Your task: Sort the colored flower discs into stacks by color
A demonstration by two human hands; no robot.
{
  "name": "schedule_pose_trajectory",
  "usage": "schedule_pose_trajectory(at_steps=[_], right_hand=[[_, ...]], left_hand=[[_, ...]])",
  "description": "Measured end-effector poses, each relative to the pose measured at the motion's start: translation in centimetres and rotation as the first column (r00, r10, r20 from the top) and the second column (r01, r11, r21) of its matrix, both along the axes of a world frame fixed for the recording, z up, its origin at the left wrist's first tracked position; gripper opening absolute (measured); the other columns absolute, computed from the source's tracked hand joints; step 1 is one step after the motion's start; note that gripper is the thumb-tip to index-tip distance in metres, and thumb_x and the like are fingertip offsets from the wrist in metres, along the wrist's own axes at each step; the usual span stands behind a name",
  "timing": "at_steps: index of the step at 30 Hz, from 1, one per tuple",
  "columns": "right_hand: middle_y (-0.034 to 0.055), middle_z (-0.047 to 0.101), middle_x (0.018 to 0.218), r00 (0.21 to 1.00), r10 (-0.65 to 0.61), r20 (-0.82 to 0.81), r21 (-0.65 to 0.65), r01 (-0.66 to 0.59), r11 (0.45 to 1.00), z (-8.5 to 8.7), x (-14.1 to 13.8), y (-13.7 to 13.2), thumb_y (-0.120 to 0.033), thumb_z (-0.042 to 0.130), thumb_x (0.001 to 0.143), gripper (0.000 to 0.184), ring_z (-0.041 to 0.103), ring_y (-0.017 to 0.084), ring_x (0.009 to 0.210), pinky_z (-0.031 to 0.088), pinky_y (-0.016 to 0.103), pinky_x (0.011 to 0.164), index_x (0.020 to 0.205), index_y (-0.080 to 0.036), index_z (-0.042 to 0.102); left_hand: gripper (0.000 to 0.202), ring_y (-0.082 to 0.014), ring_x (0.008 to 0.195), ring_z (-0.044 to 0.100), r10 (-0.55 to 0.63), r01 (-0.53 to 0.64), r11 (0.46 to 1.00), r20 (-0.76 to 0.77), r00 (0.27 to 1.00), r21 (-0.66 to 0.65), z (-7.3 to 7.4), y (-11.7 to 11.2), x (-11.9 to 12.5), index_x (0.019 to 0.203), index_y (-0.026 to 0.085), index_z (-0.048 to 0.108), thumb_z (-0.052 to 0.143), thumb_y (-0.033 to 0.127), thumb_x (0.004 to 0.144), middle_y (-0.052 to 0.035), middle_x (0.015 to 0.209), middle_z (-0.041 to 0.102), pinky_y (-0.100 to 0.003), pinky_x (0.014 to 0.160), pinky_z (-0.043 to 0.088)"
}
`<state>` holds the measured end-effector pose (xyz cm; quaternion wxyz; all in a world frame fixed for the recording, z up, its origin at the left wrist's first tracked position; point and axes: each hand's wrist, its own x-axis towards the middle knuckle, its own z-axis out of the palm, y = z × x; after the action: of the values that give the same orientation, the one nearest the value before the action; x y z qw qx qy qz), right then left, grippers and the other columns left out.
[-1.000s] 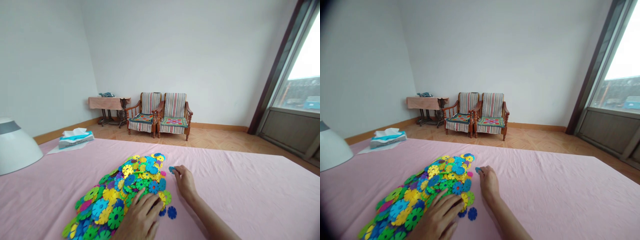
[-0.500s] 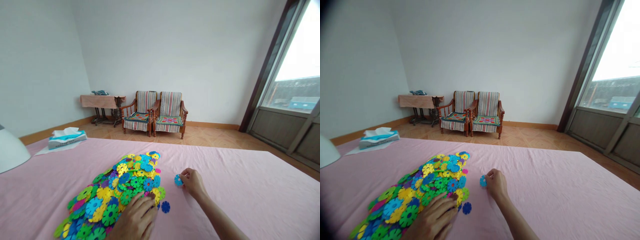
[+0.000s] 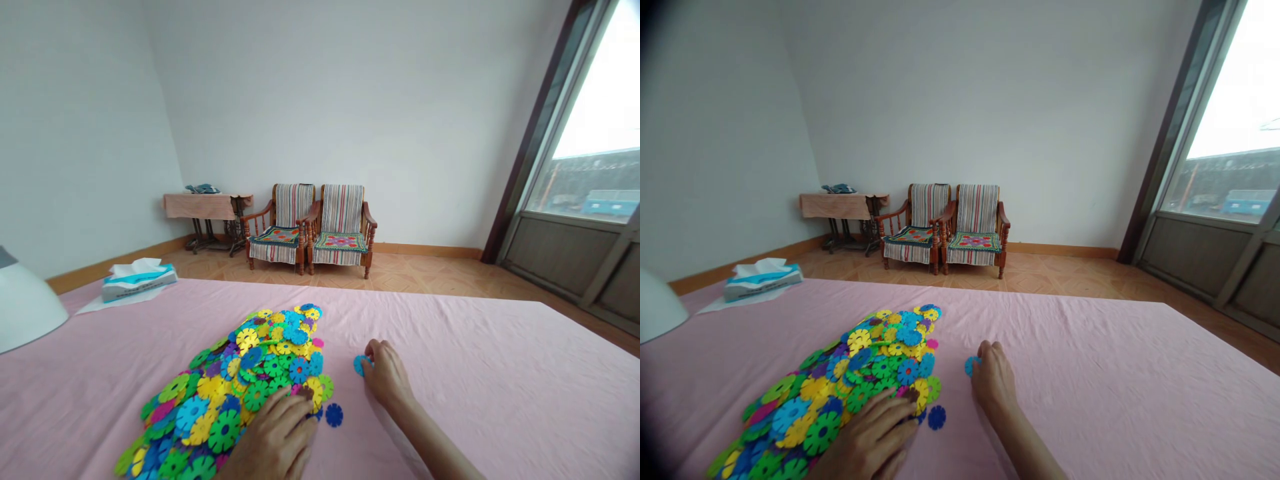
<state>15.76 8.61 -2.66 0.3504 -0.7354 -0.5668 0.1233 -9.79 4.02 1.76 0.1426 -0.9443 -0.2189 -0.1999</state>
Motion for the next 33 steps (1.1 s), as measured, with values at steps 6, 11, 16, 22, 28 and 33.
schedule_pose_trajectory(at_steps=[6, 11, 16, 22, 28, 33], right_hand=[[0.0054, 0.063, 0.070, 0.981, 0.000, -0.192, 0.051, 0.010, 0.999, 0.1, 1.1, 0.2, -0.022, 0.053, 0.072, 0.007, 0.061, 0.021, 0.068, 0.040, 0.029, 0.064, 0.070, -0.020, 0.059], [-0.0009, 0.055, 0.046, 0.893, 0.004, -0.450, 0.073, 0.032, 0.997, -0.2, 1.8, -0.2, -0.041, 0.042, 0.081, 0.028, 0.056, 0.017, 0.044, 0.039, 0.026, 0.048, 0.074, -0.019, 0.059], [-0.0017, 0.054, 0.042, 0.794, 0.043, -0.607, 0.105, 0.027, 0.994, -0.6, 1.8, -0.4, -0.048, 0.051, 0.075, 0.030, 0.050, 0.014, 0.038, 0.034, 0.023, 0.040, 0.070, -0.019, 0.058], [-0.0023, 0.054, 0.044, 0.695, 0.088, -0.714, 0.137, 0.014, 0.991, -0.8, 1.8, -0.8, -0.051, 0.056, 0.074, 0.033, 0.045, 0.011, 0.035, 0.029, 0.021, 0.036, 0.074, -0.018, 0.059], [-0.0025, 0.054, 0.046, 0.670, 0.099, -0.736, 0.148, 0.017, 0.989, -1.2, 1.8, -0.8, -0.051, 0.058, 0.073, 0.034, 0.046, 0.011, 0.036, 0.030, 0.021, 0.037, 0.075, -0.018, 0.060], [-0.0018, 0.055, 0.047, 0.693, 0.101, -0.714, 0.157, 0.017, 0.988, -1.3, 1.7, -0.8, -0.049, 0.058, 0.074, 0.031, 0.046, 0.011, 0.038, 0.029, 0.021, 0.038, 0.076, -0.017, 0.061]], left_hand=[[0.032, -0.0186, 0.106, 0.061, 0.012, -0.010, 0.999, 0.056, 0.998, -0.030, -0.2, -0.4, 0.0, 0.109, 0.024, 0.062, 0.059, 0.012, 0.079, -0.0020, 0.113, 0.068, -0.031, 0.101, 0.044], [0.019, -0.0181, 0.087, 0.062, 0.195, -0.151, 0.957, 0.162, 0.967, -0.248, 0.3, 0.1, 0.0, 0.086, 0.022, 0.064, 0.051, 0.009, 0.086, -0.0018, 0.090, 0.067, -0.031, 0.083, 0.051], [0.018, -0.0206, 0.091, 0.058, 0.309, -0.272, 0.898, 0.052, 0.950, -0.347, 3.0, 3.4, 0.6, 0.089, 0.021, 0.065, 0.049, 0.012, 0.088, -0.0040, 0.091, 0.064, -0.034, 0.083, 0.048], [0.023, -0.0270, 0.101, 0.055, 0.378, -0.374, 0.885, -0.040, 0.925, -0.277, 3.4, 8.7, 2.3, 0.104, 0.018, 0.066, 0.057, 0.016, 0.083, -0.0092, 0.101, 0.065, -0.042, 0.091, 0.042], [0.014, -0.0273, 0.093, 0.056, 0.406, -0.408, 0.874, -0.065, 0.912, -0.265, 1.9, 10.2, 2.7, 0.084, 0.018, 0.069, 0.056, 0.014, 0.081, -0.0086, 0.086, 0.066, -0.040, 0.085, 0.043], [0.021, -0.0245, 0.089, 0.059, 0.421, -0.401, 0.870, 0.008, 0.907, -0.288, 1.6, 10.1, 1.3, 0.082, 0.020, 0.069, 0.050, 0.011, 0.083, -0.0072, 0.085, 0.068, -0.037, 0.084, 0.044]])
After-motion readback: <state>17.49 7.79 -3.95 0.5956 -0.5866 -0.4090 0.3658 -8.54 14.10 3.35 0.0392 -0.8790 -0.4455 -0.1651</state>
